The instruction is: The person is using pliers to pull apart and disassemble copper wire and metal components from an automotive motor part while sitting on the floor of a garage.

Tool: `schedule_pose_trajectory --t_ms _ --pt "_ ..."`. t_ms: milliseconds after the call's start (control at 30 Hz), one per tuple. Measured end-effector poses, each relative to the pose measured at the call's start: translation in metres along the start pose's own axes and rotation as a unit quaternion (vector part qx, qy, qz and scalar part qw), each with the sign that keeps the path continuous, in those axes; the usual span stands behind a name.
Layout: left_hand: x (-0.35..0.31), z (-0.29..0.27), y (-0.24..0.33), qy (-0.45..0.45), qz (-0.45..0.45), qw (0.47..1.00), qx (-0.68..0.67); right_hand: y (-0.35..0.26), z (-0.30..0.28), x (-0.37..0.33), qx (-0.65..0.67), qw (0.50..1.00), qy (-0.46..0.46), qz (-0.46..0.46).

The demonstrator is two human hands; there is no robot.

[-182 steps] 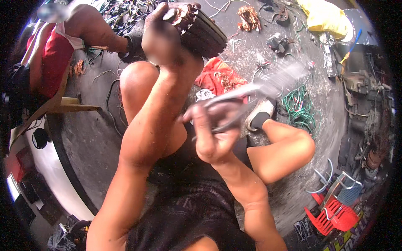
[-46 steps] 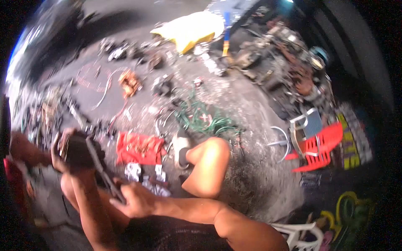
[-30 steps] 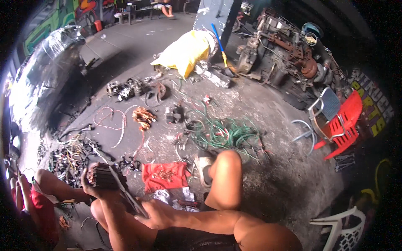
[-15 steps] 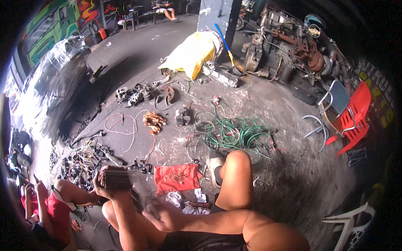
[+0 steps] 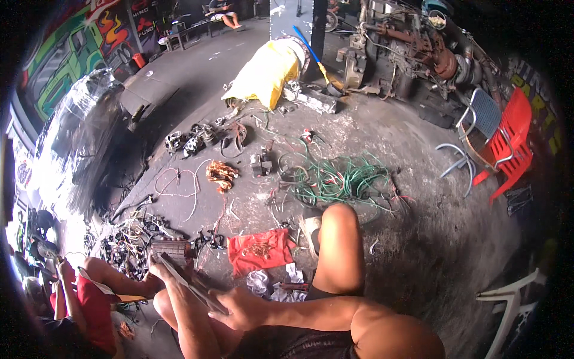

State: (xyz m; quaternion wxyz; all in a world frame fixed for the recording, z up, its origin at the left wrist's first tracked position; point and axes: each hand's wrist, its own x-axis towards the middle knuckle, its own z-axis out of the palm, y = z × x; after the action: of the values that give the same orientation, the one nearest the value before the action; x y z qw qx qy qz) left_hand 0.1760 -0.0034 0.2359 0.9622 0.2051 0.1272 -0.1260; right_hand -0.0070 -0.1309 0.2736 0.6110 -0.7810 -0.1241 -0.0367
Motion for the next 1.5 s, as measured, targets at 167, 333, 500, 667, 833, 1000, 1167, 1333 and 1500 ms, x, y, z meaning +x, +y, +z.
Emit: schedule_pose_trajectory --t_ms 167,333,500,667,833,1000,1167,1333,1500 --pt "0.005 -0.003 -0.015 0.026 -0.059 0.998 -0.018 -0.032 -0.035 -0.008 0.063 0.995 0.074 -0.031" --pt "-0.003 -0.008 -0.03 0.084 -0.111 0.988 0.062 -0.022 -0.044 -0.027 0.055 0.993 0.097 -0.035" --pt "-0.044 -0.025 -0.052 0.043 -0.241 0.968 0.057 0.027 -0.05 -0.076 0.07 0.996 0.038 -0.03" --pt "-0.053 -0.014 -0.057 0.01 -0.315 0.949 0.016 0.036 -0.093 -0.108 0.023 0.999 -0.027 -0.012" --pt "-0.058 0.02 -0.035 -0.153 -0.178 0.963 0.132 0.029 -0.107 -0.101 0.206 0.975 -0.077 0.013" --pt "-0.068 0.041 -0.018 -0.252 -0.128 0.955 0.085 0.042 -0.085 -0.099 0.132 0.98 -0.064 0.136" --pt "-0.066 0.027 -0.013 -0.177 -0.086 0.968 0.153 0.023 -0.087 -0.074 0.17 0.962 -0.083 0.196" --pt "-0.071 0.018 -0.011 -0.158 0.031 0.906 0.391 -0.038 -0.123 -0.026 -0.134 0.975 -0.122 0.126" --pt "-0.091 0.015 -0.005 -0.197 0.192 0.882 0.382 -0.093 -0.133 0.021 -0.331 0.929 -0.162 0.046"
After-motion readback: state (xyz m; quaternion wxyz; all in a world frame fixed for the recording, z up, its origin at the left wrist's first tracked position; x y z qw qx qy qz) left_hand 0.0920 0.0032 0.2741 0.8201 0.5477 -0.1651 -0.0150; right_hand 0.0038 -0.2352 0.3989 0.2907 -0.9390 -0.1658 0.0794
